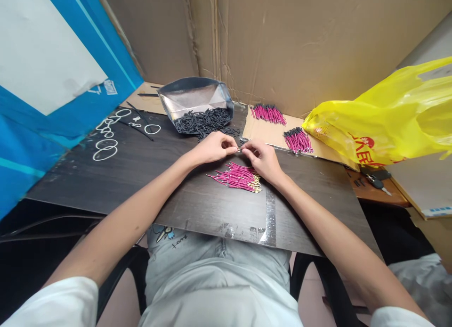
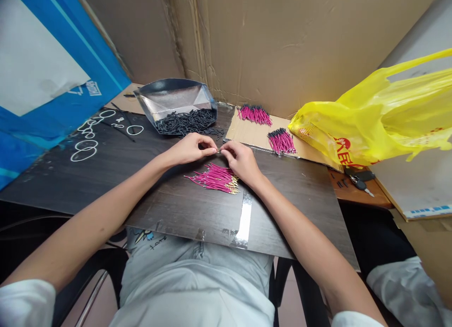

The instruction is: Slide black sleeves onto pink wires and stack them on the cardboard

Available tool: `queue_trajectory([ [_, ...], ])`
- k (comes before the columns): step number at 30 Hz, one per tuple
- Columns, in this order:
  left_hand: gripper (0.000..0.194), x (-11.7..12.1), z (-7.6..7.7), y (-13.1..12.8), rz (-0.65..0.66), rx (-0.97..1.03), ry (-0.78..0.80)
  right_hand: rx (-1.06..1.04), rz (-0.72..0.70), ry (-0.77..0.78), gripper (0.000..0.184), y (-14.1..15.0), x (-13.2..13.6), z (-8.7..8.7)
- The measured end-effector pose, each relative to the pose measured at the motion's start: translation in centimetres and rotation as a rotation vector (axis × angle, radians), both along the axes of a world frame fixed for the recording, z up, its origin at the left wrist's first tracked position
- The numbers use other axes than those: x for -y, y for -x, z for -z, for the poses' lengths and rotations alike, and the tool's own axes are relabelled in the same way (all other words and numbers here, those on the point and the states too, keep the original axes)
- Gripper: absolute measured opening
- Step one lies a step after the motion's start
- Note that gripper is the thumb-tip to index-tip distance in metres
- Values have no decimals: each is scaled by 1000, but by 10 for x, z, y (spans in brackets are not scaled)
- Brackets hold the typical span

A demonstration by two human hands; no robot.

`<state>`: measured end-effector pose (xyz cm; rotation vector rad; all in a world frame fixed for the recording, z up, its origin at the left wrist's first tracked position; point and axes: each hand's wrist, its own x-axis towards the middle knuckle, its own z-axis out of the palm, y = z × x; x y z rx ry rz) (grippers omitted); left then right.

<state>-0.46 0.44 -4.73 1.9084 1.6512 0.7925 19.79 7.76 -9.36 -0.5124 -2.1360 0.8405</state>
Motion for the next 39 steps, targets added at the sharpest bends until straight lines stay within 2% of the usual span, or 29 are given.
queue_trajectory([
  [5, 22, 2, -5, 1, 58, 6, 26, -10, -68, 98, 15, 0, 2, 0],
  [10, 25, 1, -7, 2, 73, 47, 32, -28, -99, 94, 16, 0, 2, 0],
  [16, 29, -5, -3, 5, -60, 235, -22, -23, 34, -82, 23, 1, -4, 2],
  [21, 27, -8, 3, 8, -118, 270, -51, 211, 19, -228, 30, 6, -15, 14],
  [24, 26, -9, 5, 8, -105, 255, -52, 269, 34, -249, 29, 7, -17, 16],
  [32, 25, -9, 9, 7, -96, 227, -53, 290, 120, -247, 16, 3, -14, 8],
  [39, 26, -11, 12, 6, -93, 189, -21, 352, 186, -290, 22, 4, -14, 10],
])
